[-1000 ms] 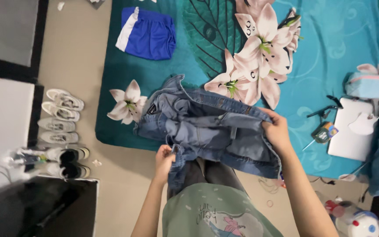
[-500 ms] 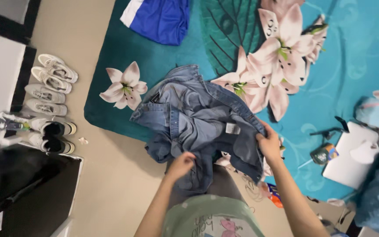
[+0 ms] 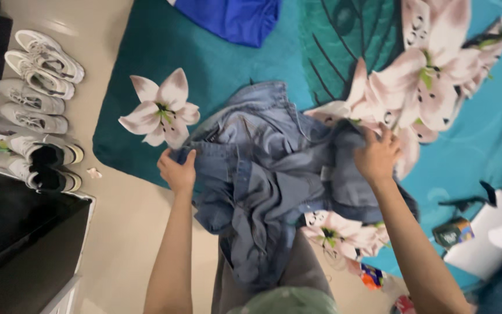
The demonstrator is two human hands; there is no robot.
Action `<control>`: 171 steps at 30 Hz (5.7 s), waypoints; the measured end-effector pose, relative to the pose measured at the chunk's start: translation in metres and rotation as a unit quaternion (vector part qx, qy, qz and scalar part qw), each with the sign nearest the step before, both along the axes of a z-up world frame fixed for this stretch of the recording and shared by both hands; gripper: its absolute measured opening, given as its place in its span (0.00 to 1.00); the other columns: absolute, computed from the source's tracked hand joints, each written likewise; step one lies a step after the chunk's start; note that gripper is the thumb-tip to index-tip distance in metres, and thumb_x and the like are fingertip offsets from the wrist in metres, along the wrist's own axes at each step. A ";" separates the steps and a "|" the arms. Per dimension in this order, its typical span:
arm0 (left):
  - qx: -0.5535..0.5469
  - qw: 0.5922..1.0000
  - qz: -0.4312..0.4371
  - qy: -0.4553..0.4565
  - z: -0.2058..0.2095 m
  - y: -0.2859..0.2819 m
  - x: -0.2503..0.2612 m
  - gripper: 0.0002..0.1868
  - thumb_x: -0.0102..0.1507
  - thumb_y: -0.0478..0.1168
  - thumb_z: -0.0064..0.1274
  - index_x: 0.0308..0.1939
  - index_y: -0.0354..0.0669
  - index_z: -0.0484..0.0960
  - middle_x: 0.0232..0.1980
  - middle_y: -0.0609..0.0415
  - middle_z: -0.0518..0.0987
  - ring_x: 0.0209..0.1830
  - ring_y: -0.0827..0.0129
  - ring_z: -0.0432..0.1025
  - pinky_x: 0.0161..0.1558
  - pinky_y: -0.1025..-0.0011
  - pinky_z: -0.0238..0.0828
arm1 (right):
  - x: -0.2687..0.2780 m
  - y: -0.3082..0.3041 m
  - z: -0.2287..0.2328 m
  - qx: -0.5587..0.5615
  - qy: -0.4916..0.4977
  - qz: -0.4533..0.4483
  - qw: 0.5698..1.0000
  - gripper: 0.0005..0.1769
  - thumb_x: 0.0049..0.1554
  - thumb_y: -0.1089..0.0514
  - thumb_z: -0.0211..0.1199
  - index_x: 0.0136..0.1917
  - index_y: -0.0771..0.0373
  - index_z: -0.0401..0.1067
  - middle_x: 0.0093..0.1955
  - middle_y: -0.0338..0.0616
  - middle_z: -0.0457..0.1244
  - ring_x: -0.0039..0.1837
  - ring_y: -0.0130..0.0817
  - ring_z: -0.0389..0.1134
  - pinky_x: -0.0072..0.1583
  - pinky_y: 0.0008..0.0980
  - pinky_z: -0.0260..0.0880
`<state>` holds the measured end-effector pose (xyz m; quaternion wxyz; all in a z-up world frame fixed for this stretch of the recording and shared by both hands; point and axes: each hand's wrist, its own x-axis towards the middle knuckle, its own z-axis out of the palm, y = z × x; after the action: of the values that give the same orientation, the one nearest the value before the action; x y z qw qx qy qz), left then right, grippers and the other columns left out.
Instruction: The person sits on the floor and packs clothes into a blue and yellow bag, then stands to fold a light-colored top and denim shorts on a bed. The person places the folded items on a cabinet, moves a small fan, and handles a suitcase and an iron.
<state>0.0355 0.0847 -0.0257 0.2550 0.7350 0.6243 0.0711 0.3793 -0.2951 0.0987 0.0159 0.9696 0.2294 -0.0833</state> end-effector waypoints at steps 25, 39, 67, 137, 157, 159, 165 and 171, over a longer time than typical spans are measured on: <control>-0.319 0.741 0.386 -0.448 0.088 -0.029 -0.006 0.23 0.66 0.36 0.46 0.65 0.52 0.69 0.53 0.57 0.78 0.52 0.67 0.73 0.48 0.64 0.72 | 0.035 0.082 -0.035 0.202 0.241 -0.041 0.948 0.15 0.52 0.55 0.70 0.52 0.62 0.78 0.48 0.54 0.72 0.51 0.45 0.75 0.54 0.40 0.73; -0.305 0.880 -0.070 -0.357 0.295 -0.031 -0.027 0.18 0.61 0.40 0.62 0.54 0.39 0.82 0.50 0.49 0.82 0.51 0.66 0.74 0.55 0.70 0.70 | -0.021 -0.034 0.243 0.264 0.134 -0.012 0.955 0.12 0.59 0.55 0.64 0.56 0.59 0.74 0.42 0.52 0.70 0.44 0.46 0.73 0.48 0.41 0.71; 0.235 0.778 -0.420 -0.404 0.583 0.107 -0.021 0.18 0.56 0.24 0.57 0.49 0.40 0.80 0.54 0.44 0.78 0.54 0.48 0.76 0.55 0.62 0.73 | -0.114 0.005 0.461 0.481 -0.199 -0.040 0.853 0.05 0.71 0.64 0.63 0.57 0.69 0.75 0.48 0.48 0.69 0.48 0.28 0.67 0.52 0.30 0.68; -0.259 0.632 -0.428 -0.592 0.567 -0.006 0.075 0.26 0.51 0.24 0.51 0.54 0.39 0.73 0.50 0.57 0.80 0.49 0.76 0.76 0.51 0.78 0.73 | -0.221 0.195 0.490 0.404 -0.088 0.138 0.900 0.15 0.60 0.45 0.67 0.51 0.57 0.78 0.30 0.50 0.65 0.32 0.47 0.69 0.36 0.41 0.65; -0.340 0.663 -0.408 -0.528 0.507 -0.004 0.065 0.07 0.64 0.29 0.59 0.46 0.30 0.84 0.43 0.55 0.84 0.43 0.77 0.75 0.49 0.76 0.72 | -0.226 0.155 0.515 0.394 0.113 0.136 0.902 0.39 0.41 0.43 0.77 0.61 0.60 0.70 0.47 0.53 0.71 0.49 0.50 0.74 0.50 0.44 0.70; -0.382 0.643 -0.349 -0.564 0.498 -0.004 0.071 0.08 0.63 0.27 0.57 0.46 0.31 0.84 0.44 0.55 0.84 0.43 0.75 0.76 0.49 0.76 0.72 | -0.231 0.129 0.498 0.340 0.152 0.111 0.921 0.55 0.36 0.48 0.79 0.75 0.59 0.63 0.54 0.53 0.70 0.54 0.50 0.72 0.53 0.43 0.69; -0.442 0.665 -0.283 -0.531 0.484 0.007 0.105 0.09 0.60 0.27 0.58 0.44 0.33 0.85 0.42 0.55 0.85 0.41 0.74 0.78 0.46 0.75 0.73 | -0.212 0.070 0.423 0.435 0.176 -0.025 0.883 0.27 0.46 0.67 0.69 0.60 0.62 0.76 0.45 0.41 0.73 0.46 0.33 0.72 0.50 0.34 0.72; -0.419 0.713 -0.368 -0.424 0.470 0.025 0.198 0.09 0.62 0.33 0.63 0.45 0.33 0.86 0.41 0.57 0.83 0.39 0.77 0.74 0.44 0.77 0.70 | -0.104 0.030 0.391 0.580 0.243 -0.249 0.737 0.09 0.52 0.70 0.70 0.48 0.70 0.80 0.39 0.43 0.69 0.39 0.27 0.69 0.42 0.27 0.70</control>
<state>0.2334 0.1092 0.4445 0.7811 0.6168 0.0967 0.0073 0.2748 -0.2646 0.4898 -0.6267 0.7607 -0.0201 -0.1676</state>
